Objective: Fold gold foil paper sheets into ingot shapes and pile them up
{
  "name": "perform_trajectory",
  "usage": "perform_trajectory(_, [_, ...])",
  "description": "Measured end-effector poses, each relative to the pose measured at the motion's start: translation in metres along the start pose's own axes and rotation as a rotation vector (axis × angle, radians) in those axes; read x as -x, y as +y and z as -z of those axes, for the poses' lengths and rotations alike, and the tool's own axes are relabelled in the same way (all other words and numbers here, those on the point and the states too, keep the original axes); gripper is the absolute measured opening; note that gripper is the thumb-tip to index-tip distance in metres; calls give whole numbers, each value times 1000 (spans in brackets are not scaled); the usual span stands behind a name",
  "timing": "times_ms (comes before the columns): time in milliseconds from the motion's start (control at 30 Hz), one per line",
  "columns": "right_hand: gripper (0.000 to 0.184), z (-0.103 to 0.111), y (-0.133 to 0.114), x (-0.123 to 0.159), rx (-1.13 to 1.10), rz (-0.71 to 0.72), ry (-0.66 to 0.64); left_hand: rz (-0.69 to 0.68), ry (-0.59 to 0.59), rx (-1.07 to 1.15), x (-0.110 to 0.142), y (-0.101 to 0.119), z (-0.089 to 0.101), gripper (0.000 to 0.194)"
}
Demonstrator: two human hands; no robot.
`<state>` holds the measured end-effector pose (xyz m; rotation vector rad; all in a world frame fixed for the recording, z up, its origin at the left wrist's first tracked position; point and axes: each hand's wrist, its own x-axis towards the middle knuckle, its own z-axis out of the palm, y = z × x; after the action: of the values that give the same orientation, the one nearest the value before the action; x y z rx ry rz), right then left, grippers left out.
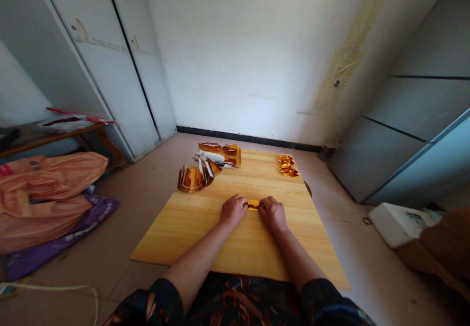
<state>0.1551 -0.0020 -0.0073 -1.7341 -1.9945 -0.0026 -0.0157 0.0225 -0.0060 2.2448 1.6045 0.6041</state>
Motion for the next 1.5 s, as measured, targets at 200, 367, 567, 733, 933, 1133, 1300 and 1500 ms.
perform_trajectory(200, [12, 5, 1, 3, -43, -4, -16, -2, 8, -15, 1, 1, 1, 14])
perform_trajectory(367, [15, 5, 4, 5, -64, 16, -6, -50, 44, -21, 2, 1, 2, 13])
perform_trajectory(567, [20, 0, 9, 6, -86, 27, 28, -64, 53, -33, 3, 1, 2, 15])
perform_trajectory(733, [19, 2, 15, 11, -130, 46, 72, -60, 40, -34, 4, 0, 2, 22])
perform_trajectory(933, [14, 5, 17, 14, -137, 35, 70, -63, 54, -20, 4, -1, 1, 22])
perform_trajectory(1133, [15, 5, 17, 14, -150, 31, 66, -59, 44, -16, 4, 0, 3, 27])
perform_trajectory(1300, [15, 5, 18, 15, -155, 23, 71, -56, 50, -14, 4, -2, 1, 33])
perform_trajectory(1500, [14, 5, 18, 15, -160, 28, 74, -56, 75, -9, 3, -3, -1, 38])
